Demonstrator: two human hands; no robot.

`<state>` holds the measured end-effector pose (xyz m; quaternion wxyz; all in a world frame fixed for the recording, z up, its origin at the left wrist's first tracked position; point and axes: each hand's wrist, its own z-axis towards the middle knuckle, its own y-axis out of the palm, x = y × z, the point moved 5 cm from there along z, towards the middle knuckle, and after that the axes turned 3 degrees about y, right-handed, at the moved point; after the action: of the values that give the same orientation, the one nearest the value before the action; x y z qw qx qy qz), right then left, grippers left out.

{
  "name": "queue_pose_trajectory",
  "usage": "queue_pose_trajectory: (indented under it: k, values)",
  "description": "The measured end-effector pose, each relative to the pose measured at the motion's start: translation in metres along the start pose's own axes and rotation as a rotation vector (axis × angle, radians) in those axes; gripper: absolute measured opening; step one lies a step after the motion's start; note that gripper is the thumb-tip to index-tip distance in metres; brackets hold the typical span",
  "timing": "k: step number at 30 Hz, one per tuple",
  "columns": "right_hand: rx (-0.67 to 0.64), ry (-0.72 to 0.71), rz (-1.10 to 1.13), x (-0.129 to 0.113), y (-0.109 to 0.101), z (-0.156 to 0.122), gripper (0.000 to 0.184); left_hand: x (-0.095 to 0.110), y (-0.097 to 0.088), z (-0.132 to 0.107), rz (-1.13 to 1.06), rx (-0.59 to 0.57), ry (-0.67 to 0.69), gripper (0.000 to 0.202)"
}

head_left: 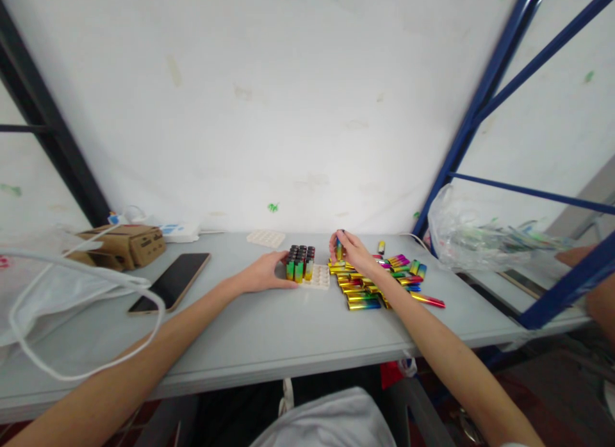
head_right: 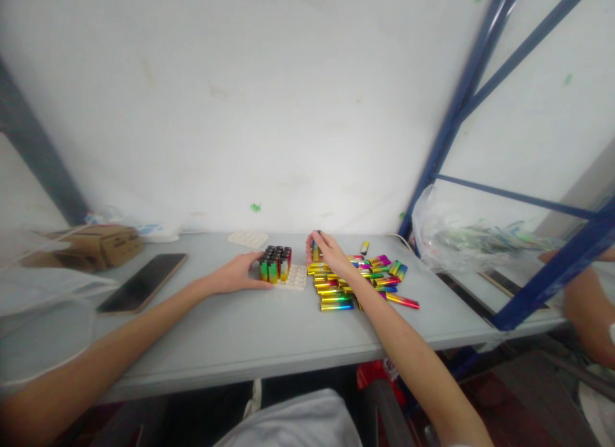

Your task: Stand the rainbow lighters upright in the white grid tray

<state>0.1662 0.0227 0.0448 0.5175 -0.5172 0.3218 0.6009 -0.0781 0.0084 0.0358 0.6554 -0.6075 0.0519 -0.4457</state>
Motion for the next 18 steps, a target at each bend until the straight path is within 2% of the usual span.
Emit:
queue_pose_trajectory:
  k: [4,7,10,14,18]
  values:
    - [-0.053,0.03,0.068,-0.004,0.011,-0.004,0.048,-0.001,0.001,0.0,0.012,-0.006,-0.007,0.079]
    - [-0.037,0.093,0.067,0.001,0.017,-0.003,0.057,-0.002,0.002,0.0,0.012,-0.01,0.003,0.08]
    - [0.057,0.148,0.049,0.008,0.019,-0.003,0.06,-0.004,0.002,0.0,0.008,-0.002,-0.004,0.08]
    - [0.232,0.154,0.048,0.012,0.014,-0.005,0.048,-0.004,0.001,0.0,0.012,0.005,-0.018,0.08]
    - [0.235,0.143,0.011,0.011,0.015,-0.005,0.047,-0.001,0.0,-0.001,0.003,-0.005,-0.012,0.079]
